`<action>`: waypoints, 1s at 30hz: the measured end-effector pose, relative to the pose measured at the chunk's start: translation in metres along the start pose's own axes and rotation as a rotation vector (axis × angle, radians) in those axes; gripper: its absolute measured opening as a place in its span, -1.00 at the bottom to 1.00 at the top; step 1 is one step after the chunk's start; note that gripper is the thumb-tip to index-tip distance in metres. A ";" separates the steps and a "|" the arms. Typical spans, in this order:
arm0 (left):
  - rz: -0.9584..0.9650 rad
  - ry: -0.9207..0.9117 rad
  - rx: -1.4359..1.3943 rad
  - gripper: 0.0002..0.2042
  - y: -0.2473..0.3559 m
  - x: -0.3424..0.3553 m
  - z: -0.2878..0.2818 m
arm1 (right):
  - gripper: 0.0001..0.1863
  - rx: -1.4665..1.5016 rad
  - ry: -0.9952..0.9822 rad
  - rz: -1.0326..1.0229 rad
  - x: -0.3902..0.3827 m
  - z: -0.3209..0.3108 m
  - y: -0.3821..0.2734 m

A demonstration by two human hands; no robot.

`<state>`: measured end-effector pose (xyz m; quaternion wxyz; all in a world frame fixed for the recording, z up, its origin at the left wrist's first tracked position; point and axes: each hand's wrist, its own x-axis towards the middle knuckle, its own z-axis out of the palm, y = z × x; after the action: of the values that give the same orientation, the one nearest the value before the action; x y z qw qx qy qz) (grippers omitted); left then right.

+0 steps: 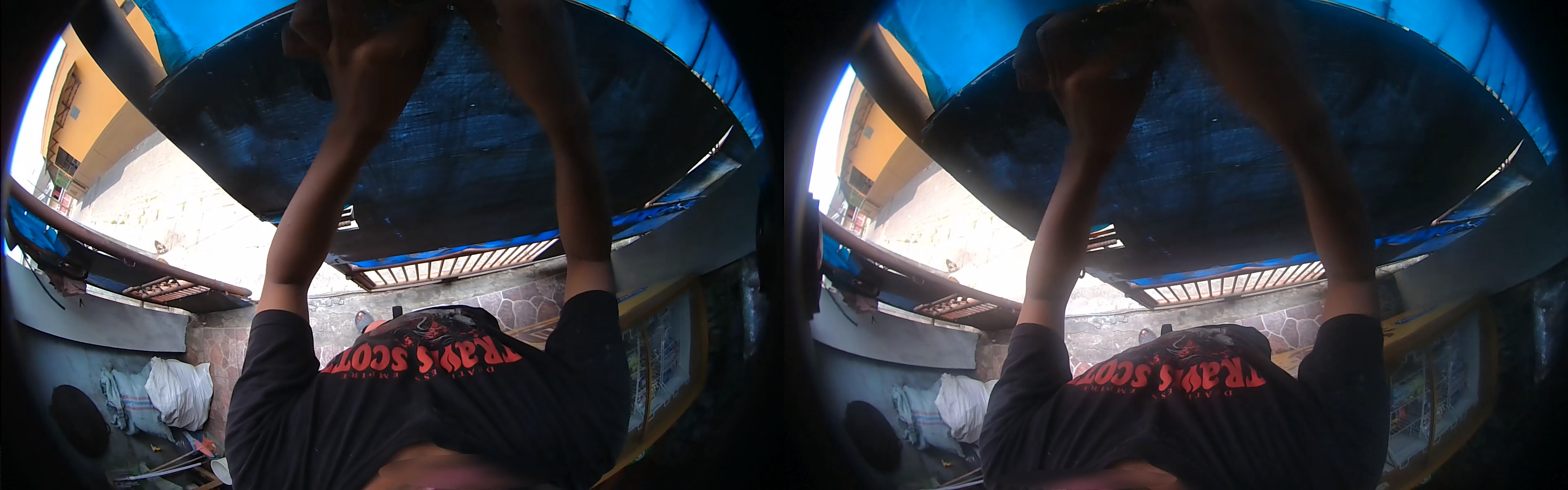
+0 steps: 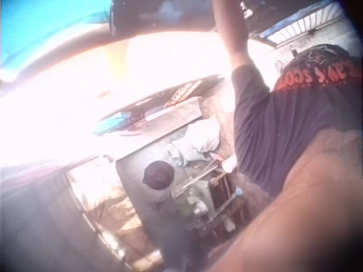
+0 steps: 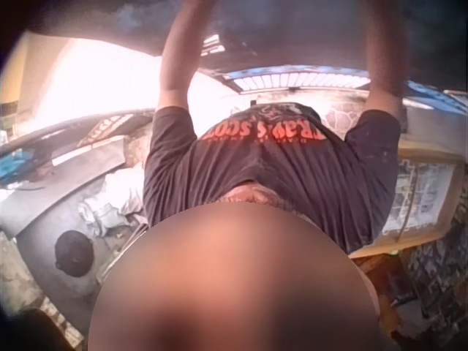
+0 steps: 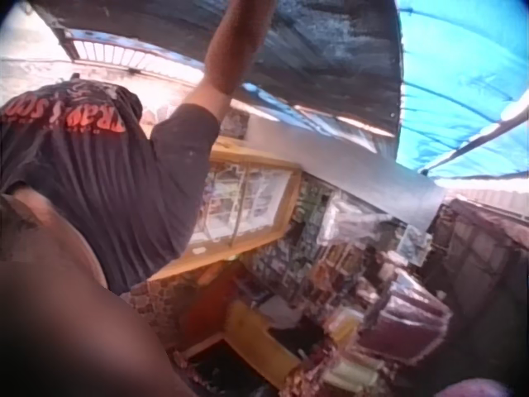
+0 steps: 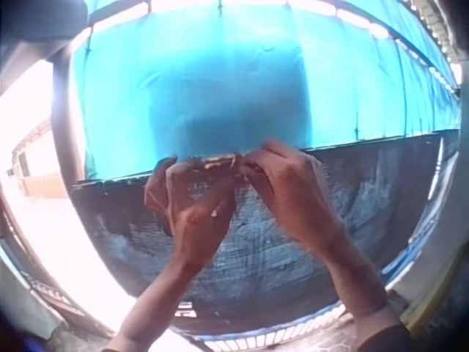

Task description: The person uses a small tool to scrape and adjust the edge of a large, curved, dark metal structure. They repeatedly scrape along the seam where the metal meets a blue surface, occasionally pausing to inspect the area.

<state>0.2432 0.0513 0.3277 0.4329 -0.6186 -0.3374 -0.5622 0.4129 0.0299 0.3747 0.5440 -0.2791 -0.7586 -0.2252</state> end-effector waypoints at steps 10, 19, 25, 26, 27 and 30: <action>0.020 -0.065 -0.040 -0.76 0.005 0.019 -0.002 | -0.85 0.098 0.142 0.106 -0.025 0.010 0.004; 0.055 0.031 0.026 -0.74 0.009 -0.003 0.010 | -0.89 0.032 0.156 0.064 -0.010 0.004 0.023; -0.024 -0.156 0.045 -0.69 0.015 0.017 -0.014 | -0.90 0.006 0.089 0.080 -0.004 -0.006 0.014; -0.022 -0.136 0.031 -0.69 0.013 0.017 -0.010 | -0.90 -0.004 0.082 0.086 -0.001 -0.007 0.011; -0.017 -0.117 0.019 -0.69 0.010 0.017 -0.005 | -0.90 -0.011 0.069 0.061 0.003 -0.007 0.011; 0.006 -0.116 -0.031 -0.67 0.009 0.015 -0.004 | -0.90 -0.032 0.034 -0.023 0.018 -0.006 0.013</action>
<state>0.2518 0.0427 0.3407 0.4045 -0.6580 -0.3514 -0.5291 0.4210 0.0385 0.3937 0.5494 -0.2752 -0.7488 -0.2484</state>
